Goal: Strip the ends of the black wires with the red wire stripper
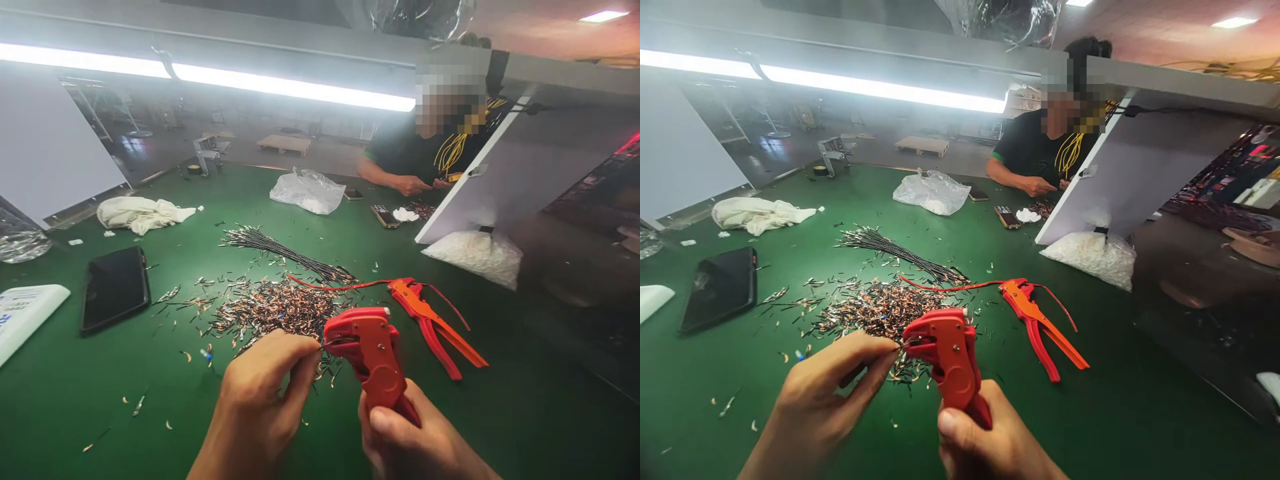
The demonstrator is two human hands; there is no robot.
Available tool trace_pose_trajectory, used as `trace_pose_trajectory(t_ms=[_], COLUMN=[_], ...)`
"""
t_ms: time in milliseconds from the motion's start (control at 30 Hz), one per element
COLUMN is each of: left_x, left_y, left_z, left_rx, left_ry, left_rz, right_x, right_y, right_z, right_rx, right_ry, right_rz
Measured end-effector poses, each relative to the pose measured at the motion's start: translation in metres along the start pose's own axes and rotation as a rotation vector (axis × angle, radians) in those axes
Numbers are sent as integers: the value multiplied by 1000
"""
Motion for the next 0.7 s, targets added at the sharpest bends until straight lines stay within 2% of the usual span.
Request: trace_pose_trajectory(t_ms=[200,400,600,700], left_x=[-2,-2,1,2], left_y=[-3,-5,-5,-2], left_z=[1,5,5,4], left_rx=[-99,-167,-233,-293], left_ry=[-13,62,13,13], left_rz=[-89,-98,-102,-112], right_x=[-3,-2,0,1], right_y=[3,1,5,2], right_z=[7,7,4,3], right_rx=[39,101,-39,-53], right_ry=[-138,-206,-114,-119], right_rz=[57,89,72,77])
Point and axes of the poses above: each hand's wrist, its own x-axis away from the middle knuckle, its own z-axis out of the back of the hand, y = z × x, the point moved 3 cm from there along -x, towards the middle knuckle, and after that the axes turned 1 degree about x, right-handed, at the moved point
